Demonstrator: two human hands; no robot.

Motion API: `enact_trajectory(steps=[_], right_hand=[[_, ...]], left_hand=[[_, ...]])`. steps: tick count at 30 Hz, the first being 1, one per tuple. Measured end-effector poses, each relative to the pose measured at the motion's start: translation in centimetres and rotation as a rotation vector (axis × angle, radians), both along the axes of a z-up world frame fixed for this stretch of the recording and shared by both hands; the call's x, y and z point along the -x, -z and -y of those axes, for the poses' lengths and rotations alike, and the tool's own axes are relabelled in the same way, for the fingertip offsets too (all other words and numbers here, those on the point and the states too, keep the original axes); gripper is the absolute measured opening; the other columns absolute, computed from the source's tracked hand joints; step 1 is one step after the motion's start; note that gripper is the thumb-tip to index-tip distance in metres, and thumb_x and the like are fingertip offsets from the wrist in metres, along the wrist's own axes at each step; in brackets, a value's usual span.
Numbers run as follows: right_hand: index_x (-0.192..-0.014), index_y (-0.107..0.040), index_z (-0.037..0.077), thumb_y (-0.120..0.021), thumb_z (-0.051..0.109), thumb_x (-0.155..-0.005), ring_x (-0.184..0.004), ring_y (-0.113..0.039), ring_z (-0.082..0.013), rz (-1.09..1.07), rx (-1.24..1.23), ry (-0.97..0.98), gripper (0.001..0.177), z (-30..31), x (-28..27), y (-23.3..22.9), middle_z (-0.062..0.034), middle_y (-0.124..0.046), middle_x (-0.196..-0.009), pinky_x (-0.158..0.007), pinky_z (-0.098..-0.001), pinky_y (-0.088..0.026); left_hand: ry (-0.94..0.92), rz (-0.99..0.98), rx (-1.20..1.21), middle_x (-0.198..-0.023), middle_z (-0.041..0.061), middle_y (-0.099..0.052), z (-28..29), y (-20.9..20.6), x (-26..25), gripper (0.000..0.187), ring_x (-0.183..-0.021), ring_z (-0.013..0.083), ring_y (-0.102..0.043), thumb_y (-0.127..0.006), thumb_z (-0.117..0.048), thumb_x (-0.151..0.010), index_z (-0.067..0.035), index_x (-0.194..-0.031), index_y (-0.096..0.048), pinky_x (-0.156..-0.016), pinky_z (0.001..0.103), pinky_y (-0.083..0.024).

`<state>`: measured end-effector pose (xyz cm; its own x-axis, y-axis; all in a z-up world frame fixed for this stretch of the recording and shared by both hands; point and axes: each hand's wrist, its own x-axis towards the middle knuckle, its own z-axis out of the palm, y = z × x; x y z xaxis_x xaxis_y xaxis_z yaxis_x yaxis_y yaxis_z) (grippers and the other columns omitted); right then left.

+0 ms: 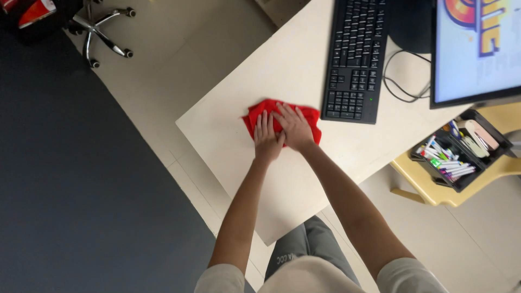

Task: The person wipes a small desk fan with a red cloth, then plugs in a power strip. They proceed to wipe the desk surface, moving a calculator and a blue box aside to clean underneath. Finally, they organize pens and markers into a plastic container.

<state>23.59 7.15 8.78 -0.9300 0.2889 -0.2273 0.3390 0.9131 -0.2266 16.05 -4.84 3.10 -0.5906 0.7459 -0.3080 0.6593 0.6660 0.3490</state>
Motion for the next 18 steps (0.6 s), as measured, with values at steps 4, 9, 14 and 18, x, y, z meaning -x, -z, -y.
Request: enact_trajectory(steps=[4,9,14,18], right_hand=[[-0.160,-0.028,0.021,-0.055,0.032,-0.096,-0.157,-0.011,-0.0216,0.020,0.028,0.052,0.070,-2.4,4.3,0.1,-0.0073,-0.012,-0.171,-0.127,-0.0462,-0.009],[-0.159,-0.034,0.022,-0.054,0.029,-0.097,-0.156,-0.014,-0.0222,-0.115,0.071,0.166,0.065,-4.2,7.0,1.8,-0.0052,-0.016,-0.170,-0.126,-0.0455,-0.008],[-0.155,-0.042,0.019,-0.058,0.025,-0.094,-0.156,-0.021,-0.0252,-0.244,0.086,0.247,0.063,-1.7,5.0,1.7,-0.0086,-0.026,-0.168,-0.127,-0.0461,-0.013],[-0.149,-0.051,0.013,-0.060,0.017,-0.091,-0.153,-0.034,-0.0275,-0.398,0.039,0.312,0.059,1.2,-0.2,0.9,-0.0123,-0.039,-0.164,-0.125,-0.0469,-0.024]], left_hand=[[-0.027,0.005,0.011,-0.174,0.008,0.007,-3.1,-0.1,4.4,0.083,-0.160,0.0267,0.006,-0.035,-0.055,-0.103,-0.010,-0.165,-0.004,-0.128,0.047,-0.001],[-0.043,-0.038,-0.064,-0.174,0.005,0.003,-5.5,-0.4,7.4,0.080,-0.160,0.0242,0.003,-0.039,-0.053,-0.104,-0.012,-0.165,-0.008,-0.129,0.045,-0.003],[-0.042,-0.085,-0.136,-0.175,0.007,-0.004,-3.6,2.1,5.4,0.076,-0.161,0.0259,-0.003,-0.039,-0.048,-0.105,-0.010,-0.166,-0.013,-0.130,0.047,-0.006],[0.038,-0.135,-0.313,-0.171,0.018,-0.019,-1.4,-0.7,0.7,0.072,-0.158,0.0366,-0.016,-0.051,-0.039,-0.104,0.000,-0.160,-0.029,-0.127,0.055,-0.016]])
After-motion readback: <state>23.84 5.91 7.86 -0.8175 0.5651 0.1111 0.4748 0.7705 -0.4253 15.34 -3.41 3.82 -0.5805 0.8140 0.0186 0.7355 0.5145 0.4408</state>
